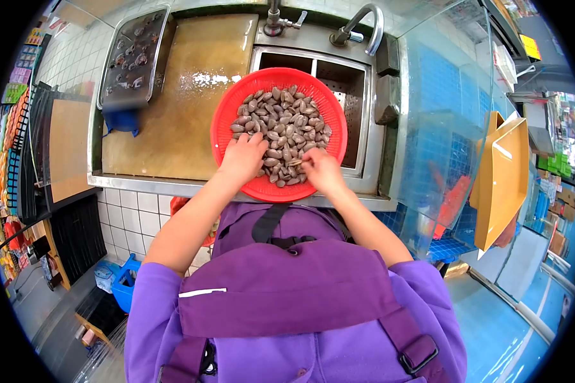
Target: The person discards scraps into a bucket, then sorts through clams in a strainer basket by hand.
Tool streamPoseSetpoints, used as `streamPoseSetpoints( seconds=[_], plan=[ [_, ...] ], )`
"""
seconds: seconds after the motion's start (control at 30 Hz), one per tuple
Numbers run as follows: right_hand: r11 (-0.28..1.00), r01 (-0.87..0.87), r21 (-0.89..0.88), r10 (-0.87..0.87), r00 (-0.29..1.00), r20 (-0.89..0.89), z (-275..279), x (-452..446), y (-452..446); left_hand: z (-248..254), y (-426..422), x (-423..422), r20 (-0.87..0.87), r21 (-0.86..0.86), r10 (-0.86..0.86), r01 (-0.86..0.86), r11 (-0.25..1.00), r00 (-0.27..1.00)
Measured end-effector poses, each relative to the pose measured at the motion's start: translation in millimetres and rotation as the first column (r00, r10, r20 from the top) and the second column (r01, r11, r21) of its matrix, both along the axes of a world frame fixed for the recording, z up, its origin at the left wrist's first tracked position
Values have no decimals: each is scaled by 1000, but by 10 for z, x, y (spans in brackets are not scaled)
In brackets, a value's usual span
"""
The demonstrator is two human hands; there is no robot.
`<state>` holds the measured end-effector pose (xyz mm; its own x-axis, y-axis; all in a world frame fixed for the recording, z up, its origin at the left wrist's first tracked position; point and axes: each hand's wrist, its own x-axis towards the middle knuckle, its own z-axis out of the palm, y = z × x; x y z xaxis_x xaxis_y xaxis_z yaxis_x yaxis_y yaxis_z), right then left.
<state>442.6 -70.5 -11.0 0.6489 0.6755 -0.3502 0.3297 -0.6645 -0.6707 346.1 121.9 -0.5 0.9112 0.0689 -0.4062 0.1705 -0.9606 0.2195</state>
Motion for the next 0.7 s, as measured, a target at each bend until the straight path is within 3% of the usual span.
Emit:
streamPoseSetpoints(
  seconds=[0.07, 0.13, 0.17, 0.23, 0.33, 0.53, 0.6, 0.63, 0.7],
  plan=[
    [997, 65, 30, -65, 998, -3, 99, 46, -19, 46, 70, -38, 21, -27, -22, 23, 999, 1000],
    [995, 88, -38, -81, 985, 153, 248, 81, 13, 59, 118, -82, 407, 152, -137, 80, 985, 903],
    [993, 60, -99, -39, 978, 205, 231, 101, 10, 69, 124, -78, 408, 152, -136, 80, 985, 903],
    [995, 32, -97, -7, 970, 243, 228, 113, 2, 160, 69, -28, 359, -93, -52, 92, 991, 932],
    [991, 10, -131, 25, 963, 267, 218, 94, 17, 18, -219, 156, 373, -203, -60, 145, 968, 926],
    [992, 125, 11, -125, 986, 107, 187, 129, -133, -346, -546, 407, 433, 23, -335, 361, 932, 837],
    [980, 180, 83, -190, 971, 145, 156, 172, -132, -295, -491, 324, 393, -50, -308, 354, 934, 866],
    [980, 195, 41, -197, 978, 75, 210, 230, -75, -254, -449, 263, 407, -199, -166, 265, 943, 898],
    [973, 209, 102, -220, 969, 112, 31, 377, 46, -134, -344, 107, 353, -478, 98, 90, 874, 930]
  ],
)
